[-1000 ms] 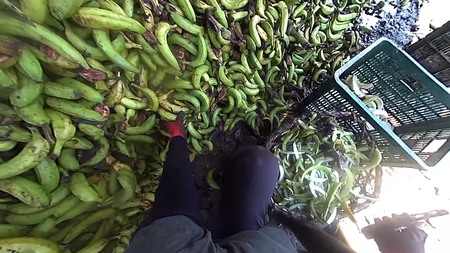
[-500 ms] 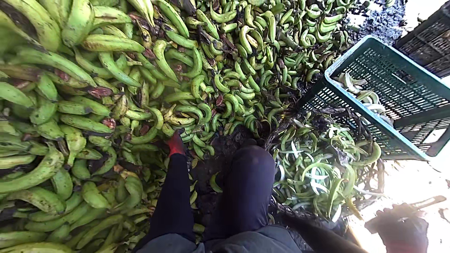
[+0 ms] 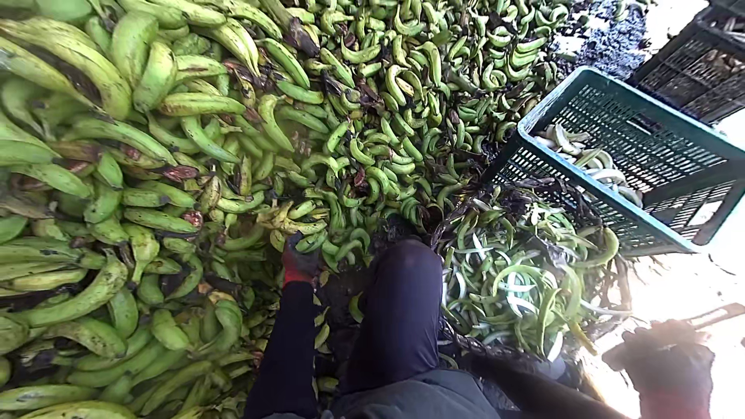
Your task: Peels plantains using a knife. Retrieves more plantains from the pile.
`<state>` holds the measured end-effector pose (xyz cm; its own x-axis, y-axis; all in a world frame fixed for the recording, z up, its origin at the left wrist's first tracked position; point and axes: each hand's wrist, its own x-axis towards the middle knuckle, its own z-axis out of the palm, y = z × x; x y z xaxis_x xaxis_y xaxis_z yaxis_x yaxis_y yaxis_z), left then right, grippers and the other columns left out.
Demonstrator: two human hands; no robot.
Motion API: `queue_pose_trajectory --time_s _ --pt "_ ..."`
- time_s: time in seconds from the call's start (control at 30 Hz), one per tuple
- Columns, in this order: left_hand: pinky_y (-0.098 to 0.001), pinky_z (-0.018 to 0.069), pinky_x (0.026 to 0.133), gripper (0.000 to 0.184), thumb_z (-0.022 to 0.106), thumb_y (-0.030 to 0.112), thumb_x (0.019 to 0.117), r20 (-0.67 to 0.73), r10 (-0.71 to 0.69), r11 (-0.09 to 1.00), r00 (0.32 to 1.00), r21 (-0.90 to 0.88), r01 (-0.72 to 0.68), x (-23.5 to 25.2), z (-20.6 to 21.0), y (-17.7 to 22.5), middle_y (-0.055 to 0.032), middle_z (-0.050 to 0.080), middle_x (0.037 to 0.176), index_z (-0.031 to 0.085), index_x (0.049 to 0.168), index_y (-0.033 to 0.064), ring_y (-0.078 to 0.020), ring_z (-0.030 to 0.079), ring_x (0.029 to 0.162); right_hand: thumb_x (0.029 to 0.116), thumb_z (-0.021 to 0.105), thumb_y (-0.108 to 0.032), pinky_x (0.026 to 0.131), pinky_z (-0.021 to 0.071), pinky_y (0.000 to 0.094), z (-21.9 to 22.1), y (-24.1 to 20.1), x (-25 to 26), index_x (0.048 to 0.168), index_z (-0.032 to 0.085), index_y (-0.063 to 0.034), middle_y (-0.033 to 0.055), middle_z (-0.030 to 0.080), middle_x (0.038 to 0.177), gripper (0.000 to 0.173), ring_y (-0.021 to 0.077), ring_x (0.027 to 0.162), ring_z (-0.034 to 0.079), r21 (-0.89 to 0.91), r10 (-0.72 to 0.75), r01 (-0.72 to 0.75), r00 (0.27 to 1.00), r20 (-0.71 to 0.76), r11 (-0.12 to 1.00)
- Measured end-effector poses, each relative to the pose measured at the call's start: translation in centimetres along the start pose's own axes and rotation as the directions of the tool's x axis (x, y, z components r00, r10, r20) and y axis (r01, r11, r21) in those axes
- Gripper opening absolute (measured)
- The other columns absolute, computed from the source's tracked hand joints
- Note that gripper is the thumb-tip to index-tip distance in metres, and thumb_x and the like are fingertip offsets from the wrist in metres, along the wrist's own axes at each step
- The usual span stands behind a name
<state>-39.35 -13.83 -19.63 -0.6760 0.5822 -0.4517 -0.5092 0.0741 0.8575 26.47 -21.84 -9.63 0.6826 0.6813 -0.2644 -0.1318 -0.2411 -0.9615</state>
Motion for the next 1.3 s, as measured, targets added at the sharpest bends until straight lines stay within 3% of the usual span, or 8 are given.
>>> queue_pose_trajectory --time_s 0.4,0.57,0.67,0.77,0.93,1.03,1.17,1.3 --pt "-0.0293 0.0584 0.065 0.022 0.063 0.025 0.0927 0.537 -0.013 0.902 0.844 0.37 -0.221 -11.8 10.6 12.0 -0.0004 0.07 0.093 0.065 0.111 0.014 -0.0105 0.068 0.078 0.1115 0.01 -0.046 0.069 0.0582 0.0317 2.0 -3.4 -1.8 0.129 0.051 -0.0114 -0.0041 0.063 0.088 0.056 0.0083 0.073 0.063 0.126 -0.061 0.044 0.99 0.127 0.991" --pt "-0.0477 0.0551 0.096 0.086 0.082 0.016 0.0765 0.865 -0.158 0.426 0.476 0.495 -0.758 -17.2 21.7 14.6 -0.0102 0.06 0.138 0.042 0.153 0.0193 -0.0223 0.062 0.118 0.1099 0.016 -0.052 0.068 0.0567 0.0298 1.9 -3.6 -1.4 0.119 0.054 -0.0147 -0.0049 0.061 0.084 0.054 0.007 0.072 0.062 0.199 -0.098 0.069 0.985 0.142 0.978" --pt "-0.0662 0.0425 0.106 0.094 0.087 0.023 0.0768 0.861 -0.379 0.032 0.34 0.38 -0.924 -20.7 29.6 9.8 -0.0222 0.048 0.149 0.038 0.157 0.0177 -0.0413 0.051 0.133 0.1061 0.014 -0.063 0.065 0.0562 0.0335 1.6 -3.7 -1.5 0.13 0.055 -0.014 -0.0024 0.062 0.088 0.068 0.0098 0.07 0.061 0.113 -0.09 0.075 0.986 0.142 0.991" --pt "-0.071 0.0484 0.094 0.091 0.083 0.042 0.0787 0.805 -0.477 -0.175 0.352 0.306 -0.936 -23.6 32.5 1.1 -0.0277 0.056 0.138 0.041 0.155 0.0146 -0.0472 0.06 0.119 0.1042 0.016 -0.068 0.062 0.0564 0.0368 1.3 -3.8 -1.7 0.125 0.058 -0.0167 -0.0002 0.063 0.088 0.07 0.0134 0.071 0.062 0.114 -0.056 0.042 0.992 0.117 0.993" --pt "-0.0676 0.0493 0.096 0.116 0.089 0.05 0.0685 0.841 -0.458 -0.233 0.289 0.2 -0.951 -26.1 30.2 -9.3 -0.0296 0.041 0.151 0.028 0.161 0.0152 -0.0491 0.055 0.124 0.1039 0.021 -0.069 0.06 0.0557 0.0385 0.2 -3.9 -2.0 0.124 0.059 -0.0161 0.0016 0.062 0.088 0.068 0.0149 0.07 0.061 0.11 -0.023 0.01 0.993 0.12 0.994" --pt "-0.068 0.0485 0.098 0.113 0.085 0.049 0.0745 0.811 -0.471 -0.212 0.347 0.278 -0.937 -25.6 30.2 -8.8 -0.0282 0.038 0.154 0.023 0.163 0.0196 -0.0488 0.054 0.126 0.1055 0.023 -0.065 0.062 0.0563 0.0367 -0.1 -3.9 -2.4 0.125 0.058 -0.015 0.0007 0.062 0.089 0.064 0.0137 0.071 0.062 0.176 -0.013 -0.011 0.991 0.133 0.984" --pt "-0.0668 0.0437 0.107 0.101 0.081 0.041 0.0842 0.794 -0.449 0.089 0.411 0.497 -0.863 -23.0 28.9 -6.0 -0.0247 0.048 0.15 0.023 0.162 0.0167 -0.0428 0.052 0.133 0.1075 0.024 -0.06 0.064 0.057 0.0323 0.3 -4.8 -2.8 0.127 0.057 -0.0159 -0.0022 0.063 0.088 0.059 0.0105 0.073 0.063 0.31 -0.011 -0.036 0.989 0.148 0.95" --pt "-0.0693 0.0468 0.1 0.117 0.084 0.054 0.0768 0.762 -0.461 -0.209 0.455 0.405 -0.89 -23.9 25.5 -5.3 -0.0276 0.044 0.151 0.016 0.164 0.0164 -0.0481 0.055 0.127 0.1091 0.018 -0.055 0.069 0.0576 0.0309 0.9 -5.6 -3.2 0.128 0.054 -0.0131 -0.0024 0.063 0.088 0.059 0.0097 0.075 0.063 0.347 -0.068 0.003 0.982 0.176 0.938"
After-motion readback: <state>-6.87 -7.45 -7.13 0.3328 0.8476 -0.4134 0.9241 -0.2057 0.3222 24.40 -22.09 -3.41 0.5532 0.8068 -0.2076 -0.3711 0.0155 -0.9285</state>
